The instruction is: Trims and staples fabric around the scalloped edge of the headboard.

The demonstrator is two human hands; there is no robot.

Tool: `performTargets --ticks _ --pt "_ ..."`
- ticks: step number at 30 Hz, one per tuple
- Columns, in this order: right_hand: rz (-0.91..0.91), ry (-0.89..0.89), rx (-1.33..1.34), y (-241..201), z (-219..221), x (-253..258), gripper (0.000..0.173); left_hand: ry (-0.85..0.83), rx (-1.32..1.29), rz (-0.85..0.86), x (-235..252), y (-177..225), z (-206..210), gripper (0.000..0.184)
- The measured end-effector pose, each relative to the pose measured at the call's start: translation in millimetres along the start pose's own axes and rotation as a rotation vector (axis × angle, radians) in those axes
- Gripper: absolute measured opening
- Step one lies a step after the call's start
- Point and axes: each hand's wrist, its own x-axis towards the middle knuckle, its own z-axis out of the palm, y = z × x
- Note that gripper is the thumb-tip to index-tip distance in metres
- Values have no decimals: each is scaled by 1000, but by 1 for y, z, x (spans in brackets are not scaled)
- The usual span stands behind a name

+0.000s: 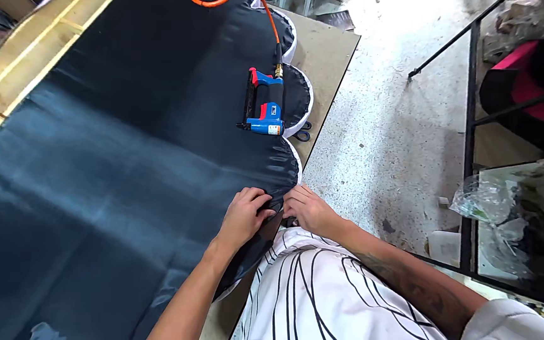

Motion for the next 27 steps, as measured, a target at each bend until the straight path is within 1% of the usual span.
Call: performTargets --ticks 2,3,5,8,9,12,15,18,19,20,22,23,24,26,27 --pt "14 -4 44 -3 -4 -7 21 12 66 25 2 1 4 24" --pt "26 29 59 -5 -5 -9 20 34 86 32 2 2 5 22" --pt "59 98 28 -6 -7 -9 21 90 108 43 3 0 7 25" --pt "143 152 -32 -7 -5 3 36 89 133 34 9 -1 6 33" --pt "170 152 -25 -7 -4 9 38 72 146 34 11 -2 6 35" --pt "193 71 15 -2 -5 28 33 44 146 55 8 -4 4 33" --pt "164 -20 18 7 -5 37 24 72 98 54 -1 -6 3 32" --pt "156 -52 37 8 -5 34 19 58 85 41 -6 -7 3 44" --pt "154 -74 59 7 -8 31 21 57 89 43 -8 -7 5 44" --pt "158 -106 88 4 -13 29 24 68 91 55 -8 -7 6 39" --pt "192 -194 136 -3 -28 29 40 148 71 97 -9 -7 11 22" --pt "207 -221 151 -5 -33 30 47 194 55 114 -9 -7 14 17" --pt "214 -213 151 -6 -35 32 50 226 41 129 -8 -7 16 15" --pt "204 -160 90 -6 -27 36 43 256 17 160 -8 -8 17 15" --pt "171 -135 44 -4 -19 38 34 260 11 170 -8 -9 17 17"
